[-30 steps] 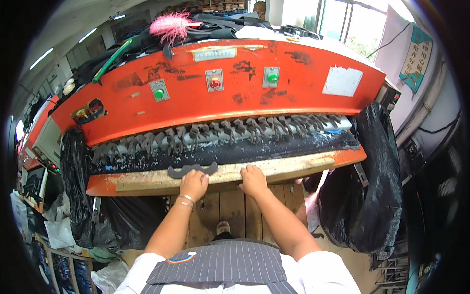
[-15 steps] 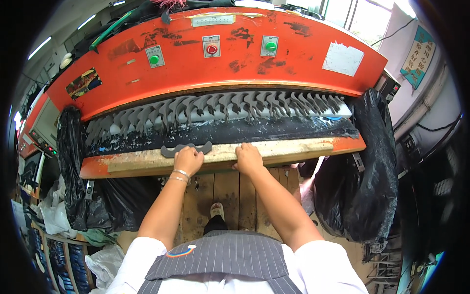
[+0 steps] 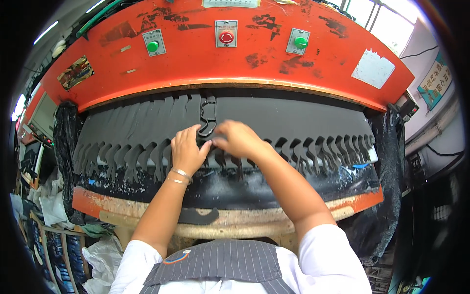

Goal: Die-cutting shoe components from foam material using a large industrial press machine.

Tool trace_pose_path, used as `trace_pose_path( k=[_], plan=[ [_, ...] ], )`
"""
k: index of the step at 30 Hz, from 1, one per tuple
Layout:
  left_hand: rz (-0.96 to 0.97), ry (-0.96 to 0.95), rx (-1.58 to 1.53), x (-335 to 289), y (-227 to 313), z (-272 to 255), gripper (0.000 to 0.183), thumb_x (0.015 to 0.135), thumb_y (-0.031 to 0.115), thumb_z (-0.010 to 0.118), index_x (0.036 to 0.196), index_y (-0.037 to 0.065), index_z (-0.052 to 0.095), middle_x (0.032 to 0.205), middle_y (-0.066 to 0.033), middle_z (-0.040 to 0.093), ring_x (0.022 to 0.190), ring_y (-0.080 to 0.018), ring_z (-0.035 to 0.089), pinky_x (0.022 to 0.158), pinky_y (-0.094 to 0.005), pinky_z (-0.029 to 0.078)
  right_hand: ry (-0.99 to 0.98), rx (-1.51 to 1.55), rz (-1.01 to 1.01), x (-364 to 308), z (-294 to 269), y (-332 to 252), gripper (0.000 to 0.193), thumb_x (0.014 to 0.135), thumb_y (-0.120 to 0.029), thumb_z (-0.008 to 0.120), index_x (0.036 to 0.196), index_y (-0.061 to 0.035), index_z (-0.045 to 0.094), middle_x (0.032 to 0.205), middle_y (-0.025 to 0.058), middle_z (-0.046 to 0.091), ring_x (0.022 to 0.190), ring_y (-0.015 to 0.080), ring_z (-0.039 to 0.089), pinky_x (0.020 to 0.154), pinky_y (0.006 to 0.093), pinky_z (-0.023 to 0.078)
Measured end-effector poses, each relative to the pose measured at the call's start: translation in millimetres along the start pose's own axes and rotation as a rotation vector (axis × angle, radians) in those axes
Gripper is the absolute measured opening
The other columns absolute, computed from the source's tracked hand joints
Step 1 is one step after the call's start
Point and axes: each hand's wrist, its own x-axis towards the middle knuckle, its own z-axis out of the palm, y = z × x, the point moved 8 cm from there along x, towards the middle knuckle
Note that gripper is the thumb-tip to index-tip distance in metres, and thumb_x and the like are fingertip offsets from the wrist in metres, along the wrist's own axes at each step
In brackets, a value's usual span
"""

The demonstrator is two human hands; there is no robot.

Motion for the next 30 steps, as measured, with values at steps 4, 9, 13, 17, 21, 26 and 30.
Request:
trace_pose_path(
  k=[4,9,13,17,21,26,30],
  plan=[
    [-0.073,-0.363,-0.093,-1.8,-36.0,65.0,0.039,0.068,0.026,0.082,0.093,0.009,0.057,0.091,-0.0052,0.063,0.091,-0.0257,0.057,0.087,-0.0378,0.040,0.000,-0.212,0.101,83.1,32.4,39.1,0.040,0.075,-0.026,0.070,0.110,-0.0048,0.068,0.114,0.0153,0.065,0.106,0.0327,0.062,0.089,0.0407,0.050],
    [-0.260,-0.071,-0.455,36.2,-28.7,58.9,0.044,0.064,0.018,0.085,0.086,0.005,0.050,0.084,-0.0078,0.060,0.074,-0.0187,0.058,0.067,-0.0325,0.049,-0.579,-0.437,0.077,124.9,59.3,83.7,0.026,0.067,-0.021,0.069,0.085,-0.0018,0.073,0.090,0.0167,0.070,0.082,0.0285,0.067,0.070,0.0389,0.051],
    [-0.180,-0.173,-0.304,14.8,-41.4,84.5,0.048,0.072,0.022,0.080,0.108,0.007,0.052,0.087,-0.0111,0.064,0.079,-0.0290,0.064,0.075,-0.0389,0.051,-0.240,0.436,0.040,111.1,37.9,86.1,0.018,0.070,-0.008,0.065,0.083,0.0016,0.071,0.081,0.0102,0.069,0.074,0.0192,0.064,0.066,0.0347,0.049],
    [-0.052,-0.446,-0.142,30.8,-27.1,105.5,0.040,0.086,0.021,0.056,0.124,0.009,0.055,0.097,-0.0185,0.067,0.092,-0.0370,0.064,0.083,-0.0464,0.050,0.072,0.990,-0.100,71.2,-13.3,93.9,0.013,0.068,-0.004,0.065,0.079,0.0023,0.069,0.076,0.0032,0.063,0.072,0.0130,0.059,0.066,0.0305,0.047],
    [-0.202,-0.596,-0.009,47.9,-51.6,136.4,0.038,0.088,0.019,0.048,0.124,0.020,0.062,0.103,-0.0188,0.066,0.095,-0.0388,0.063,0.084,-0.0470,0.050,0.054,0.127,-0.085,66.2,1.7,85.8,0.022,0.066,-0.014,0.066,0.082,0.0007,0.070,0.084,0.0111,0.065,0.078,0.0246,0.063,0.073,0.0350,0.050],
    [-0.240,-0.654,-0.038,36.6,-53.0,144.6,0.043,0.089,0.018,0.043,0.128,0.023,0.060,0.106,-0.0194,0.066,0.097,-0.0383,0.063,0.087,-0.0456,0.049,0.110,0.084,-0.108,32.1,33.7,104.4,0.052,0.068,-0.030,0.070,0.113,-0.0063,0.067,0.139,0.0221,0.043,0.128,0.0400,0.039,0.107,0.0442,0.035],
    [-0.246,-0.652,-0.066,39.2,-48.5,136.4,0.042,0.089,0.017,0.043,0.127,0.024,0.061,0.102,-0.0182,0.068,0.095,-0.0359,0.065,0.084,-0.0457,0.051,0.124,-0.177,0.010,-3.2,31.4,72.5,0.094,0.064,-0.053,0.080,0.138,-0.0080,0.045,0.148,0.0336,0.024,0.141,0.0459,0.019,0.114,0.0529,0.019]
  ],
)
